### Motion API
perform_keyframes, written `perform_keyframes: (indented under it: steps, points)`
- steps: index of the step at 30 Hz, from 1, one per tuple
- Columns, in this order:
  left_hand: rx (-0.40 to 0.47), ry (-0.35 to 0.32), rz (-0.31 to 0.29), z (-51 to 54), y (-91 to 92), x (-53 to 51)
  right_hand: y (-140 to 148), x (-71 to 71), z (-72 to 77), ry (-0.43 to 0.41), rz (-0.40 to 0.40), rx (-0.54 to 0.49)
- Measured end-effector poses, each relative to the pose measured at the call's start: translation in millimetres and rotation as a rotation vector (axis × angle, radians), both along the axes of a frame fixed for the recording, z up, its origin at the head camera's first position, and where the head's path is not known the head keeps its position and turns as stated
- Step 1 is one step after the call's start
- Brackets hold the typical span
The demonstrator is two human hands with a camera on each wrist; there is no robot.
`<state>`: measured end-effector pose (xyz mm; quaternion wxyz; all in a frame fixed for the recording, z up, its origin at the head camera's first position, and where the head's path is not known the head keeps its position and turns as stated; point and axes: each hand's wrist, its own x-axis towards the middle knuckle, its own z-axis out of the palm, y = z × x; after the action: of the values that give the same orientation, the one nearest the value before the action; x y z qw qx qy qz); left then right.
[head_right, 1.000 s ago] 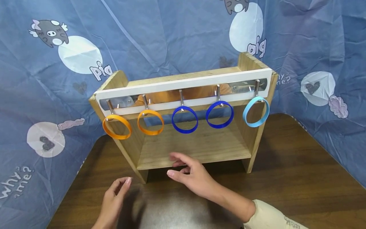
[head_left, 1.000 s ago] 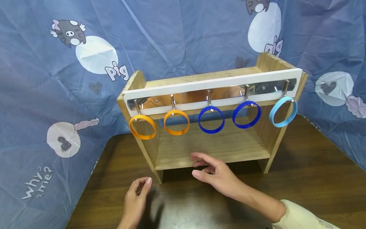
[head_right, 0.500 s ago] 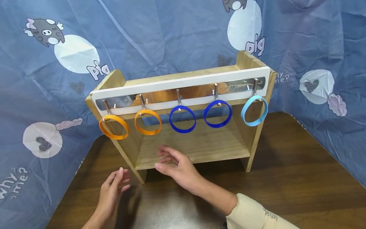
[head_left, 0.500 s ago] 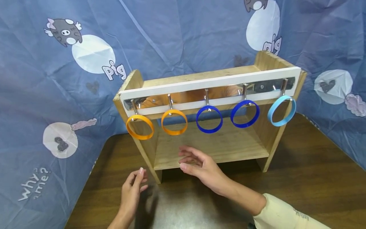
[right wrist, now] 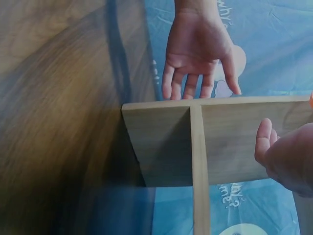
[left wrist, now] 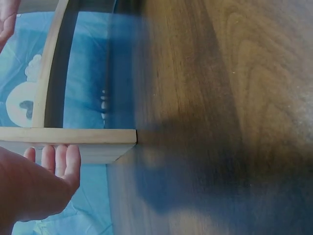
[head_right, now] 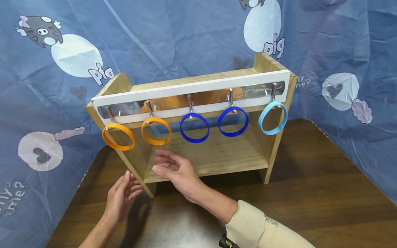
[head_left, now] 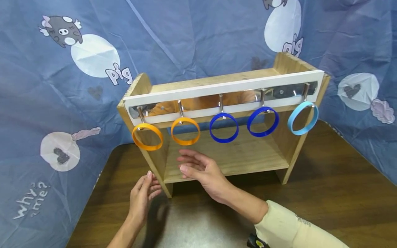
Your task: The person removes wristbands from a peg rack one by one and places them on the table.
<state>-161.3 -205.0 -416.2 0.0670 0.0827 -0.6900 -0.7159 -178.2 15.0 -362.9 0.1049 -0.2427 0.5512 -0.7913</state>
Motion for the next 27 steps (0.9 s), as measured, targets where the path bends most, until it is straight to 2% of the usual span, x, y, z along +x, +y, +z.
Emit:
perform_keyframes:
  steps: [8,17,23,27]
  points:
    - [0.026,0.014,-0.007,-1.2,0.2,-1.9,-14.9,-3.4,2.7,-0.006,-0.019,-0.029]
    - [0.027,0.012,-0.012,-2.1,-1.0,-2.8,-26.4,-5.7,4.5,-0.009,-0.002,-0.056]
    - [0.017,0.011,-0.015,-1.1,-0.5,-3.4,-39.2,-7.2,12.7,-0.010,0.003,-0.093]
    - [0.009,0.005,-0.012,-0.5,-0.4,-3.7,-48.4,-7.6,22.1,-0.058,-0.001,-0.132]
